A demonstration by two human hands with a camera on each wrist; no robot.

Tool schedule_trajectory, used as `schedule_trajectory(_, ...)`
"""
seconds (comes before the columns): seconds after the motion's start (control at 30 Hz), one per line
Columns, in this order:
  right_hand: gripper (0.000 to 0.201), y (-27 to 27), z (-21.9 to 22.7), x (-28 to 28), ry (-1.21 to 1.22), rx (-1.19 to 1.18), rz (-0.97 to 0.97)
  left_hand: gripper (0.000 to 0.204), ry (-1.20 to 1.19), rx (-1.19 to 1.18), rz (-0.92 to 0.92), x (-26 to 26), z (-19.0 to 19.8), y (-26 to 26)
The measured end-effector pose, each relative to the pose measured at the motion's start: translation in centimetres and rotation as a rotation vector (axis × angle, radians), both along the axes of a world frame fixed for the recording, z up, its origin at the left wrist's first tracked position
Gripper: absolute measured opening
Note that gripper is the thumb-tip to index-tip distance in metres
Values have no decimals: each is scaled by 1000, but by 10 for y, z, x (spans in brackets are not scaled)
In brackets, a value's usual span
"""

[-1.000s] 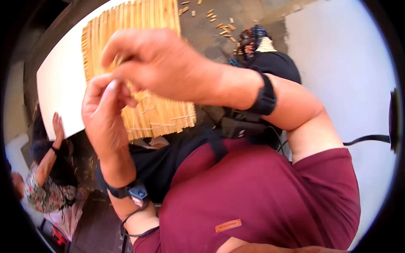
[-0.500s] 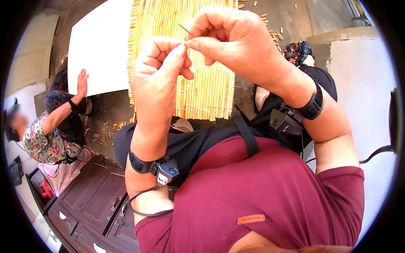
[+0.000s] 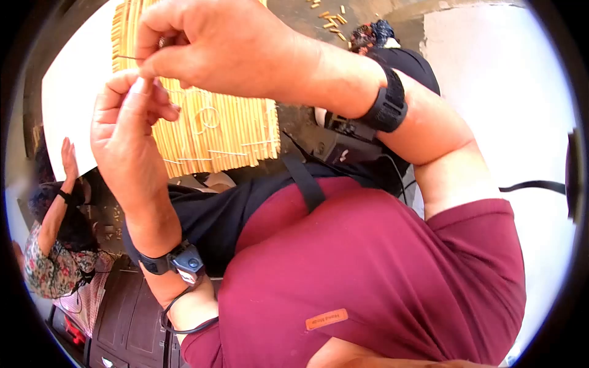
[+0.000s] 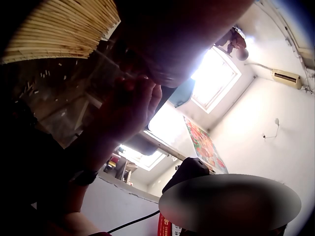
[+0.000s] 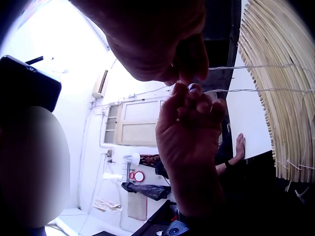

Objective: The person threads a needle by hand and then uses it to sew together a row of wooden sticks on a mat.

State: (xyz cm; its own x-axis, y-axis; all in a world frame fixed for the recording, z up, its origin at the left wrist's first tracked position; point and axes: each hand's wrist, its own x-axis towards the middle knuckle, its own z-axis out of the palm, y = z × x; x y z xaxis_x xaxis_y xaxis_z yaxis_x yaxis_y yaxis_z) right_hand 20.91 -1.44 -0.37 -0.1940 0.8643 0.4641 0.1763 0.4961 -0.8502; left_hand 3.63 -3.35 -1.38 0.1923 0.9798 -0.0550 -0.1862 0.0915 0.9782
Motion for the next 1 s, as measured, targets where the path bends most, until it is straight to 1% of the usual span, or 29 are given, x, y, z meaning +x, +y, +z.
schedule_trajectory(0.03, 4, -5, 9, 0, 122, -71, 54, 11, 12, 20, -6, 0, 0, 2)
schedule_trajectory(0.07, 4, -5, 5, 2, 122, -83, 53, 12, 2, 13, -9, 1, -1, 3)
schedule_trajectory(0.17, 3, 5, -2, 5, 220, -225, 131, 11, 25, 6, 0, 5, -1, 6)
schedule_trajectory(0.2, 3, 10, -5, 6, 194, -207, 129, 10, 39, 8, 0, 7, 2, 7)
schedule_trajectory(0.23, 2, 16, 2, 5, 166, -188, 129, 9, 23, -2, -7, 7, 6, 10)
schedule_trajectory(0.27, 2, 15, 26, 5, 98, -247, 101, 8, 12, -14, 8, 5, 19, 16)
schedule_trajectory(0.3, 3, 19, 38, 2, 79, -294, 98, 8, 4, -25, 20, 4, 28, 20)
schedule_trajectory(0.37, 3, 22, 44, -1, 82, -380, 90, 6, -25, -28, 25, 4, 32, 21)
schedule_trajectory(0.4, 3, 24, 42, 0, 94, -369, 105, 6, -20, -25, 31, 4, 33, 22)
schedule_trajectory(0.47, 3, 28, 37, 2, -16, -431, 136, 6, -9, -30, 43, 3, 34, 23)
schedule_trajectory(0.57, 4, 26, 38, 0, -17, -370, 136, 6, 5, 9, 23, 0, 33, 23)
schedule_trajectory(0.63, 4, 26, 39, -4, 2, -392, 128, 6, -1, -20, 25, 0, 36, 23)
schedule_trajectory(0.7, 5, 27, 42, -7, 51, -131, 99, 8, 13, -5, 24, -2, 38, 25)
schedule_trajectory(0.73, 7, 30, 44, -6, 23, -121, 96, 11, 20, 9, 27, -3, 40, 28)
schedule_trajectory(0.77, 7, 34, 40, -8, 70, 17, 65, 13, 39, 16, 26, -7, 40, 31)
schedule_trajectory(0.83, 6, 55, 27, -17, 178, -116, 168, 15, 65, 0, 40, -10, 45, 36)
schedule_trajectory(0.87, 6, 52, 30, -11, 166, -124, 153, 15, 57, 31, 11, -12, 46, 39)
schedule_trajectory(0.93, 6, 45, 41, -8, 104, -46, 127, 15, 31, 34, 4, -11, 44, 38)
schedule_trajectory(0.97, 6, 42, 42, -7, 114, -19, 133, 14, 40, 41, 17, -9, 43, 36)
schedule_trajectory(1.0, 6, 38, 41, -6, 137, -43, 117, 13, 55, 45, 5, -8, 41, 35)
